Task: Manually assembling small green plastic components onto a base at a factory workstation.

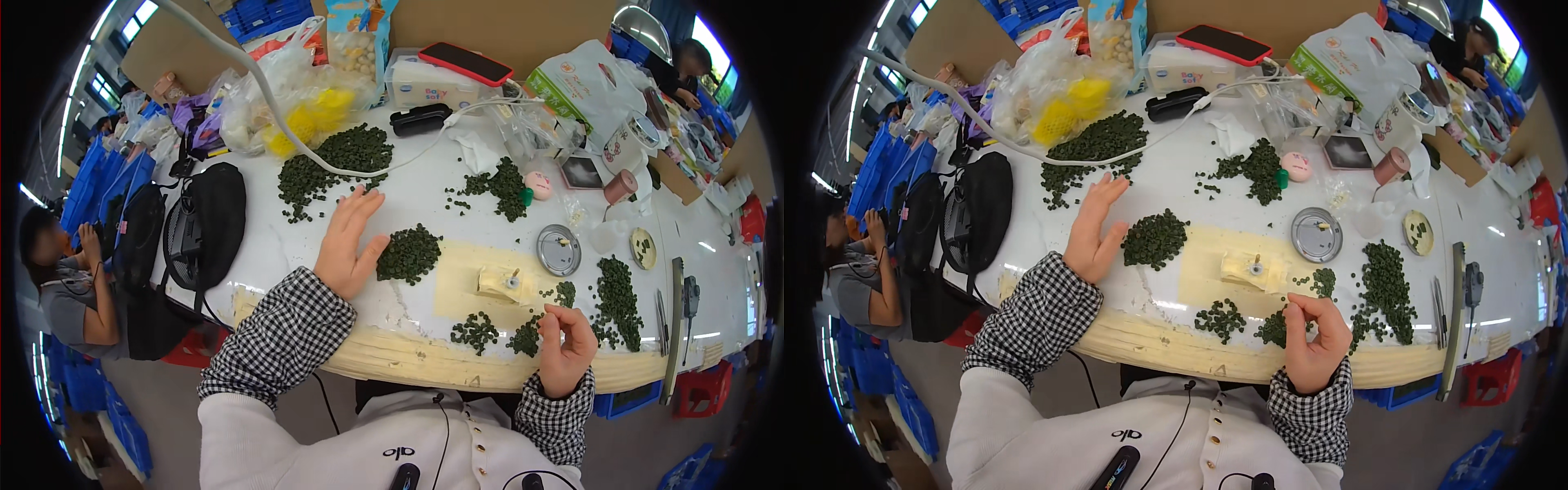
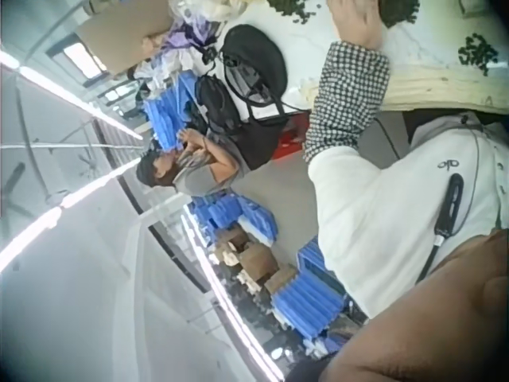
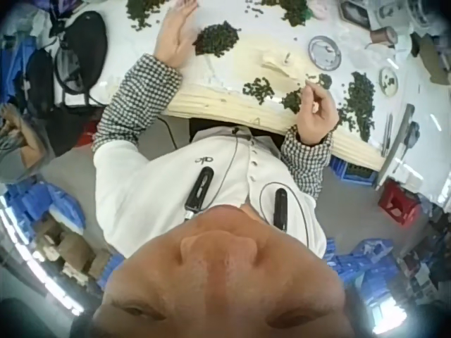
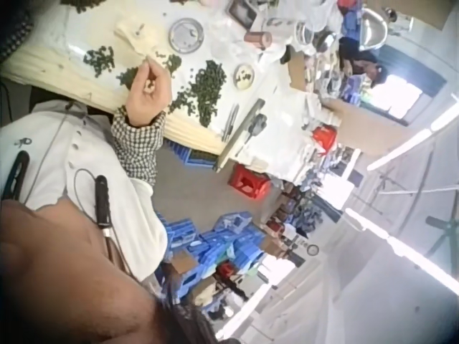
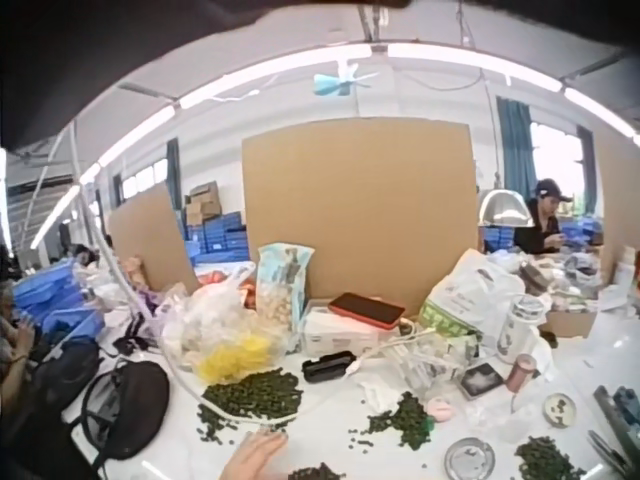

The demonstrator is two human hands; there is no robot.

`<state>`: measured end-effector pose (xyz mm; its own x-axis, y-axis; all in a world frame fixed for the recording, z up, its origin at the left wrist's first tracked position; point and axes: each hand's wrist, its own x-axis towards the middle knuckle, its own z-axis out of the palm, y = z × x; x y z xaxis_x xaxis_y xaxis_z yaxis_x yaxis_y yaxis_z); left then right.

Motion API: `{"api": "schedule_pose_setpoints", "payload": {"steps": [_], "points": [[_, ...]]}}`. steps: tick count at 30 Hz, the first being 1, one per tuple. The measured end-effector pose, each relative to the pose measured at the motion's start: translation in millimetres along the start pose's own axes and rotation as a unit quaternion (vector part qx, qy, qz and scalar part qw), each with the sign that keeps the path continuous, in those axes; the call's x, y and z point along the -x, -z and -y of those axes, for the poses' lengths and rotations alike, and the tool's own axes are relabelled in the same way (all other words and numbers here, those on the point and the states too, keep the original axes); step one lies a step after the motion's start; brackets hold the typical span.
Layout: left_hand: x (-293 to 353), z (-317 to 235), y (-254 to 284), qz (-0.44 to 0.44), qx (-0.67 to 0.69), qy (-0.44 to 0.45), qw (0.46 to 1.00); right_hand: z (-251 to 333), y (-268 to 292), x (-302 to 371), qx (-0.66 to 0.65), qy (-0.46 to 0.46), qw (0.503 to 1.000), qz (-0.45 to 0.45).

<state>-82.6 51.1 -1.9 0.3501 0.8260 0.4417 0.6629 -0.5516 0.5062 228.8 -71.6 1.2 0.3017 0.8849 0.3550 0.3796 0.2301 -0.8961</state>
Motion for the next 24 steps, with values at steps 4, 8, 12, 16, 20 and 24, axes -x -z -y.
{"api": "schedule_pose_setpoints", "payload": {"steps": [4,8,12,16,20,24], "points": [[-8.5,25.2,21.8,0.035,-0.225,-0.06,0.972,1.4,-2.1,0.6,-0.003,0.011,1.0,0.004],[-38.3,38.6,16.8,0.079,-0.252,-0.172,0.949,3.8,-1.1,-0.3,0.018,0.014,0.999,0.026],[-66.8,59.3,3.1,0.064,-0.243,-0.189,0.949,1.6,-1.5,-0.1,0.004,0.0,1.0,0.009],[-70.9,79.0,-2.3,0.018,-0.299,-0.121,0.946,1.9,-0.3,0.0,0.003,-0.006,1.0,0.023],[-68.8,93.5,-0.1,-0.043,-0.278,-0.117,0.952,2.2,-0.1,-1.9,0.017,0.003,0.999,0.046],[-58.3,73.5,17.3,-0.061,-0.265,-0.03,0.962,-1.4,2.2,-2.0,0.031,0.017,0.997,0.061]]}}
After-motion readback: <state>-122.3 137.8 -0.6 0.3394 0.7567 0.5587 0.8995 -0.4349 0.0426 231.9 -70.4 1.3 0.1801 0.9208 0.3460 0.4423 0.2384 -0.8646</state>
